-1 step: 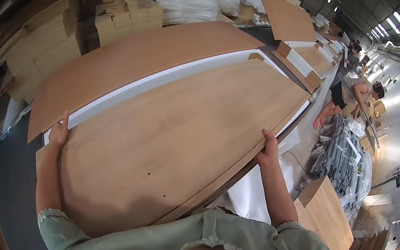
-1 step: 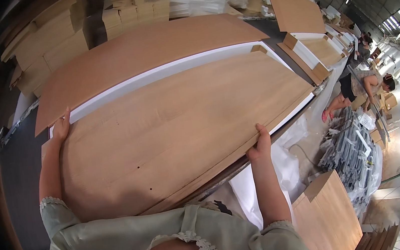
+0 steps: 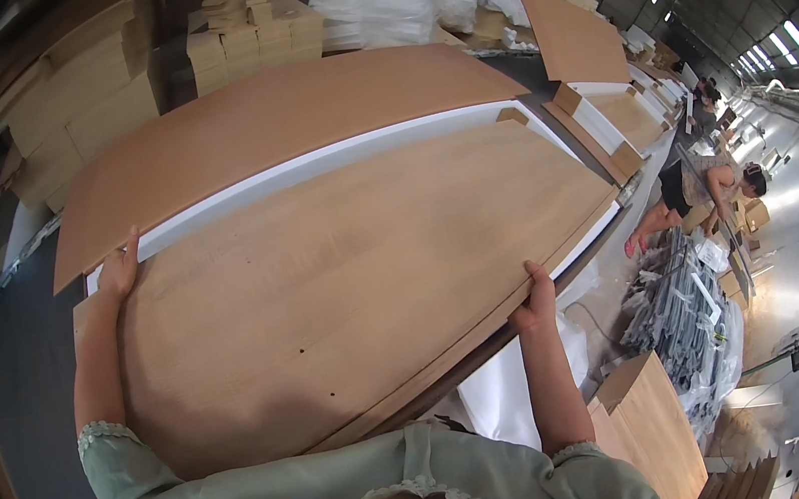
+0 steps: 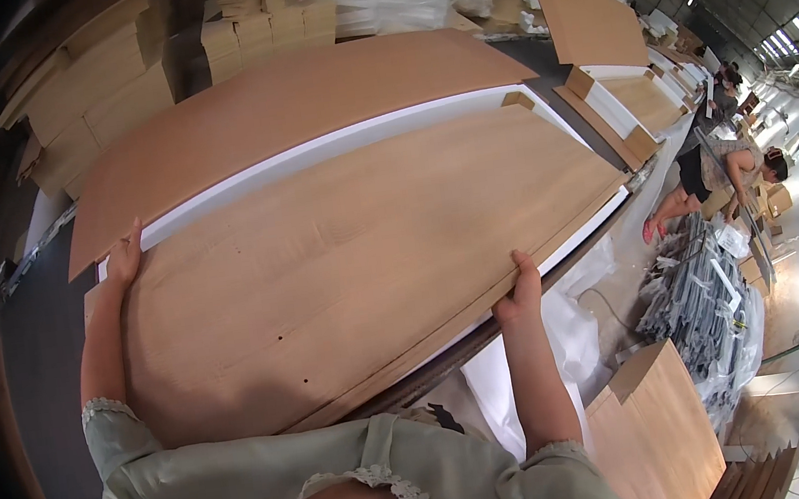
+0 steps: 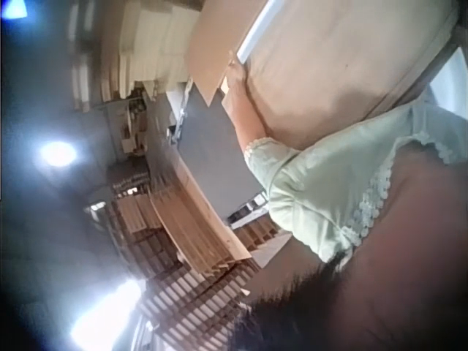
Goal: The person places wood panels into cardboard boxes lined with foam, then covers the panels with foam sheets and closes the boxes by hand.
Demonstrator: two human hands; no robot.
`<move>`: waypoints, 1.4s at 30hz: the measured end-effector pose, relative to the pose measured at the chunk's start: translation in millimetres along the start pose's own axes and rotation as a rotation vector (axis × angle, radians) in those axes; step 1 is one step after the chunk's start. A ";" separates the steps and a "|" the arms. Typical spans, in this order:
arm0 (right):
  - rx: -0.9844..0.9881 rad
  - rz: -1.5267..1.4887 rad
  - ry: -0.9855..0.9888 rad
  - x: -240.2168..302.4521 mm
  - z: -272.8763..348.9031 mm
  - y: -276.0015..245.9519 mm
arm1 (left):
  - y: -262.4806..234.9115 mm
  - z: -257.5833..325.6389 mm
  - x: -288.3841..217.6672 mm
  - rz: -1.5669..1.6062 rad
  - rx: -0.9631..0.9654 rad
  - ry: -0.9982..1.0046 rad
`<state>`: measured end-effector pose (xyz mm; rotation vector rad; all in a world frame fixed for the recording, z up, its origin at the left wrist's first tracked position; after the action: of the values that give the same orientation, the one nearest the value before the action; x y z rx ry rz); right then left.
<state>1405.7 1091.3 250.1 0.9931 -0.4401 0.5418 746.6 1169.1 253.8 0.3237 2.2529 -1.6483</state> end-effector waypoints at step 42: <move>-0.428 -0.101 0.531 -35.4 -89.0 -2.5 | 120.7 -100.1 6.2 -0.224 0.176 -0.217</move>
<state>1388.5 1159.9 185.4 0.4305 -0.0228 0.5653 772.7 1301.2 173.1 -0.0690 2.0487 -1.8976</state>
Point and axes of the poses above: each hand's wrist, its own z-axis away from the middle knuckle, its own y-axis out of the palm, x = y × z, the point moved 1 cm from there along -z, towards the middle knuckle, and after that the axes turned 13 degrees about y, right-handed, at the moved point
